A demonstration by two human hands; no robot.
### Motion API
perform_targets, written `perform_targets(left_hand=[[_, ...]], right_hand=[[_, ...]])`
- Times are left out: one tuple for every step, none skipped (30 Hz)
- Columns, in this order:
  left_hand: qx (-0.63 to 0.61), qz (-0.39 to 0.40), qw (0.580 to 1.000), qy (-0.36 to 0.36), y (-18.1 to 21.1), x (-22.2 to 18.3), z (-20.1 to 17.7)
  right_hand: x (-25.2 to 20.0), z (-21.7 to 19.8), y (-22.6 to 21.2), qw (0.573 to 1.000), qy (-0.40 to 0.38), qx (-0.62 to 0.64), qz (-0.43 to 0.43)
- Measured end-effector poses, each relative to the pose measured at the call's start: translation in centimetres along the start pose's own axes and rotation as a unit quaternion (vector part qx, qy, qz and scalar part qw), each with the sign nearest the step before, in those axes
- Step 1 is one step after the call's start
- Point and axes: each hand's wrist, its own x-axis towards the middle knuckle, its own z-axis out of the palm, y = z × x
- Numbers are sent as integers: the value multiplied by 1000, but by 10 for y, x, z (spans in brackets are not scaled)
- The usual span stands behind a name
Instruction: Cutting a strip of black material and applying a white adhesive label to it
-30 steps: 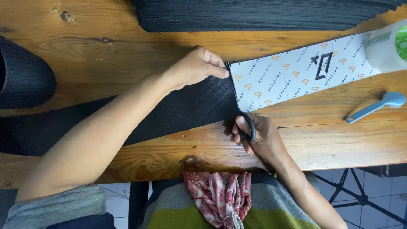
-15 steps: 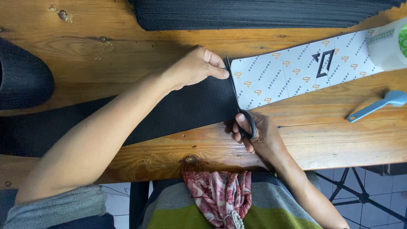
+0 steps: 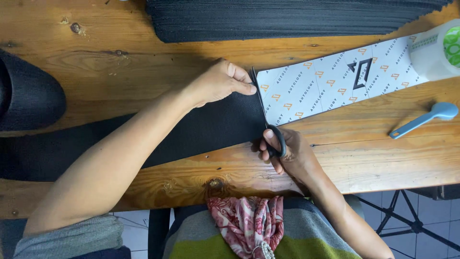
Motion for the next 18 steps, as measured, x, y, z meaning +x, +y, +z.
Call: perform_targets(left_hand=[[4,3,1000,0,0,1,0],[8,5,1000,1,0,1,0],[7,4,1000,0,0,2,0],[4,5,1000,-2,0,3,1],[2,6,1000,-2,1,3,0],[2,6,1000,-1,-2,3,0],[6,5,1000,-1,-4,4,0],[10,3,1000,0,-6,5,1],[12,5,1000,-1,-4,5,2],[17,5,1000,-4,-3,4,3],[21,4,1000,-3,-2,2,3],[22,5,1000,-2,-8,1,-1],[80,-2,997,1,-11,2,-8],[138,-9,990,5,-15,4,-15],[139,-9,990,6,-4,-2,-21],[179,-3,983,26,7,-8,-27],[221,5,974,46,19,-12,-34],[222,5,974,47,33,-18,-36]], right_hand=[[2,-2,2,1000,-4,1,1],[4,-4,5,1000,-8,2,1],[3,-5,3,1000,-7,2,2],[3,-6,2,1000,-9,-1,6],[3,-6,0,1000,-11,-4,9],[4,-6,2,1000,-12,-4,8],[4,-7,3,1000,-10,-2,2],[4,-8,5,1000,-9,-1,-5],[4,-8,5,1000,-7,0,-7],[4,-8,6,1000,-11,-6,-4],[4,-8,6,1000,-18,-13,-1],[-5,-9,-1,1000,-19,-14,-4],[-12,-11,-9,997,-47,-53,12],[-18,-12,-17,993,-74,-92,28],[-25,-25,-23,992,-76,-92,27],[-31,-37,-29,984,-98,-148,26],[-36,-50,-35,971,-120,-204,23],[-32,-67,-33,971,-120,-204,21]])
